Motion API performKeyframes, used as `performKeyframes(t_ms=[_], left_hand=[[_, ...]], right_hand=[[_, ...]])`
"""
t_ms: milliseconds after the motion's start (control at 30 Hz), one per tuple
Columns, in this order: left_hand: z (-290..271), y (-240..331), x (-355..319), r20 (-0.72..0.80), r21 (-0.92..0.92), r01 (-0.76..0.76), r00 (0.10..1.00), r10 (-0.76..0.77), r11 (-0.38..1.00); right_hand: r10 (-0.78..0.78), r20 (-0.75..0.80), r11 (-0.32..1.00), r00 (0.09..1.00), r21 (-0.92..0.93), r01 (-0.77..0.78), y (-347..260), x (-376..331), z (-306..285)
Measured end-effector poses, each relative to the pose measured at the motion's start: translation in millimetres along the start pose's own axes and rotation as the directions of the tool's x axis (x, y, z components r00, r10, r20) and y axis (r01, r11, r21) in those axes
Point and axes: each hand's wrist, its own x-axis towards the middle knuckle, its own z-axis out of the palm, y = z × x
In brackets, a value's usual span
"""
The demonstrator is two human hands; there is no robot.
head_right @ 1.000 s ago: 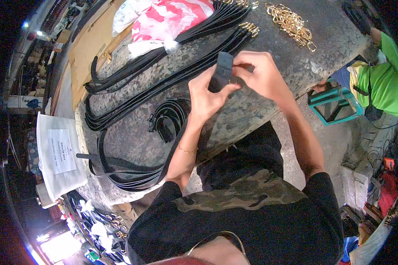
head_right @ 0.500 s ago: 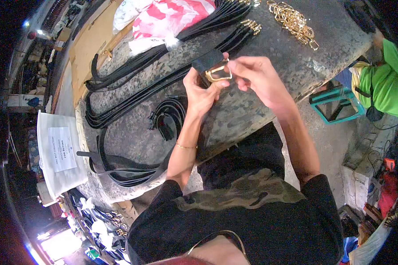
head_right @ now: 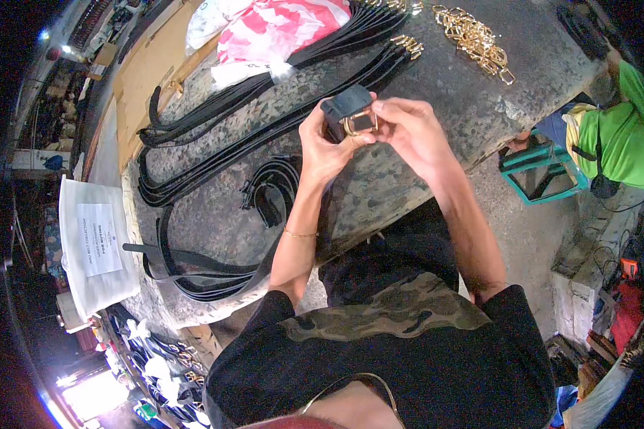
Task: The worker is assembling black leather straps by attaching gold-colored buckles to the ends.
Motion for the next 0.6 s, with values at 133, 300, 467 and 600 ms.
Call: performKeyframes(t_ms=[133,300,467,600], left_hand=[[-1,18,2,-0.050,-0.161,0.179,0.981,-0.189,0.971],[1,7,0,-0.007,-0.079,0.097,0.995,-0.098,0.992],[0,14,1,-0.023,-0.083,0.123,0.992,-0.125,0.989],[2,18,2,-0.055,-0.118,0.174,0.982,-0.182,0.978]], right_hand=[[-0.080,0.180,0.991,0.980,-0.091,0.098,14,-3,-7],[-0.140,0.013,0.990,0.990,0.014,0.140,17,-6,5],[-0.096,0.085,0.986,0.992,0.147,0.083,16,-2,-2],[-0.142,0.051,0.982,0.989,-0.120,0.147,11,-2,-4]])
